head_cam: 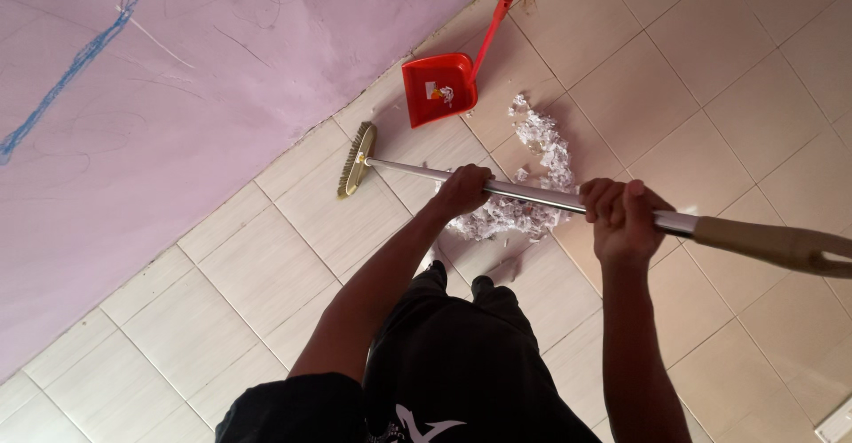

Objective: The person sweeps a pile of white debris on a tiled floor using a broom. They gather the debris into a pile and then sweep it into a red dustpan.

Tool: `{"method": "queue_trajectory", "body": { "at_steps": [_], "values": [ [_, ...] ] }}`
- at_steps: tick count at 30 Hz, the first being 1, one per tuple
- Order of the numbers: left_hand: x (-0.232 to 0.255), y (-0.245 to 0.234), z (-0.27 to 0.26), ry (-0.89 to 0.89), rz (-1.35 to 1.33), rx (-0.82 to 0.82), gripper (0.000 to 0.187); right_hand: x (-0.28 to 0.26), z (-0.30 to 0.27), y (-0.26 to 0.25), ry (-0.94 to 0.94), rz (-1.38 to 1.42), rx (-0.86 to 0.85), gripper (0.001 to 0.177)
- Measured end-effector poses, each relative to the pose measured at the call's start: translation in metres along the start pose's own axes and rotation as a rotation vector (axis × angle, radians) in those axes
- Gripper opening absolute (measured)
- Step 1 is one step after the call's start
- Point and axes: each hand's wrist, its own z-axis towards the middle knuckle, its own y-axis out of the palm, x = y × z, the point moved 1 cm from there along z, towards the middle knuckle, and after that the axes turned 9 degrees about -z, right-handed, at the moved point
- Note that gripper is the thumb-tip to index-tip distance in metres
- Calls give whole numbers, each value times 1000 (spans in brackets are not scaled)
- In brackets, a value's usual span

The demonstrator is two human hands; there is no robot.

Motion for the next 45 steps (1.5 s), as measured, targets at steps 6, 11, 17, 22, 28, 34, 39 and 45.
{"method": "queue_trajectory", "body": {
  "at_steps": [6, 11, 17, 22, 28, 34, 39, 45],
  "values": [
    [5, -6, 11, 11, 30, -3, 10, 2, 6, -3, -49, 0, 79, 52],
    [-24, -15, 15, 67, 55, 7, 7, 23, -10, 14, -24, 9, 106, 50],
    [-39, 14, 26, 52, 101, -35, 14, 11, -31, 16, 3, -136, 42, 49],
    [-24, 48, 38, -36, 72, -249, 6, 5, -39, -12, -7, -154, 178, 49],
    [14, 78, 34, 112, 3, -237, 6, -6, -46, -53, -44, -108, 258, 49],
    [26, 85, 40, 137, 38, -234, 9, -8, -34, -79, -52, 12, 375, 49],
    [-8, 83, 45, -45, 165, -308, 9, 13, -37, -67, 11, 54, 339, 47],
    [-32, 95, 18, -47, 112, -358, 11, 12, -64, -65, 135, -32, 215, 49]
  ]
}}
